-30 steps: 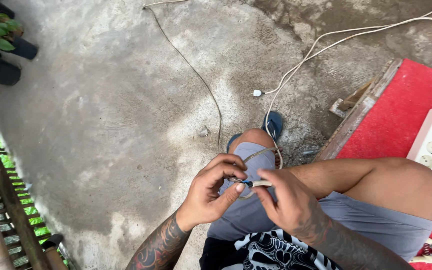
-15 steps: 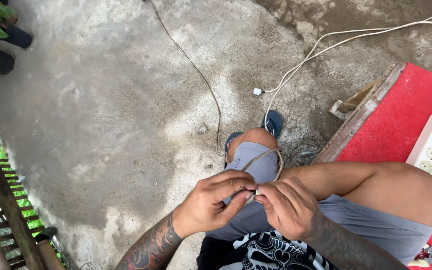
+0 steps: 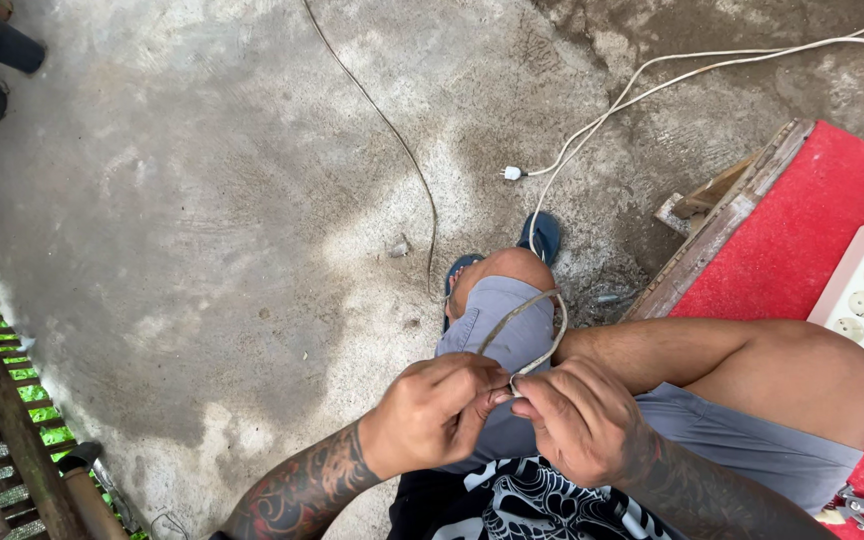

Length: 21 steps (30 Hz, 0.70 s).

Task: The person sits on the ground repairing a power cord, stripping the insulation from the cord end and wiring a replacement plug, then wrapping the joint with electrical tape. They use pliers to cut and strip the wire and handle a screwdriver and power strip on the mat beside them.

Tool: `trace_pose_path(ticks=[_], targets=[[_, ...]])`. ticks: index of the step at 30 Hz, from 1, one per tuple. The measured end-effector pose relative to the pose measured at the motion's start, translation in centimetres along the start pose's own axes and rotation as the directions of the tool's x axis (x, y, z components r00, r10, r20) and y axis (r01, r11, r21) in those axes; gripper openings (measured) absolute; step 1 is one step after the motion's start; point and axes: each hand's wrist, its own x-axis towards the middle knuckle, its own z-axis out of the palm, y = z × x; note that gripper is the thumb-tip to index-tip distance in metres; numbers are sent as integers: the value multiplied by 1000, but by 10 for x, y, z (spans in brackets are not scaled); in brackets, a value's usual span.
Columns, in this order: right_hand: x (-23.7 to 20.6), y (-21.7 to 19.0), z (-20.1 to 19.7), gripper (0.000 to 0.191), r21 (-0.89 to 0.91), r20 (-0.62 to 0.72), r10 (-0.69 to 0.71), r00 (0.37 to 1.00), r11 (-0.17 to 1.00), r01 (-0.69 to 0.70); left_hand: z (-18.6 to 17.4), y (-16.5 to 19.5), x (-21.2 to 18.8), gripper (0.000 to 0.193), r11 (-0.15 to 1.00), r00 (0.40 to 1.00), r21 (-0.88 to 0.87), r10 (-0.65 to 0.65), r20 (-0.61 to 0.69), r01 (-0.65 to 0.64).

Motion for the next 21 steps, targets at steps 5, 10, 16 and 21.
trace_pose_path(ticks=[5, 10, 16, 21], targets=[[-19, -14, 9, 19, 342, 183, 462, 868, 798, -496, 16, -8, -11, 12, 1000, 998, -24, -21, -63, 19], [-28, 4, 10, 33, 452, 884, 399, 244, -596, -664, 16, -6, -12, 14, 994, 999, -107, -25, -29, 21], [-21, -6, -7, 31, 550, 784, 487, 385, -256, -795, 1, 4, 3, 13, 982, 990, -135, -122, 73, 131], [-10, -26, -16, 32, 271, 104, 452, 886, 844, -462, -17, 7, 18, 19, 991, 975, -30, -127, 184, 134]])
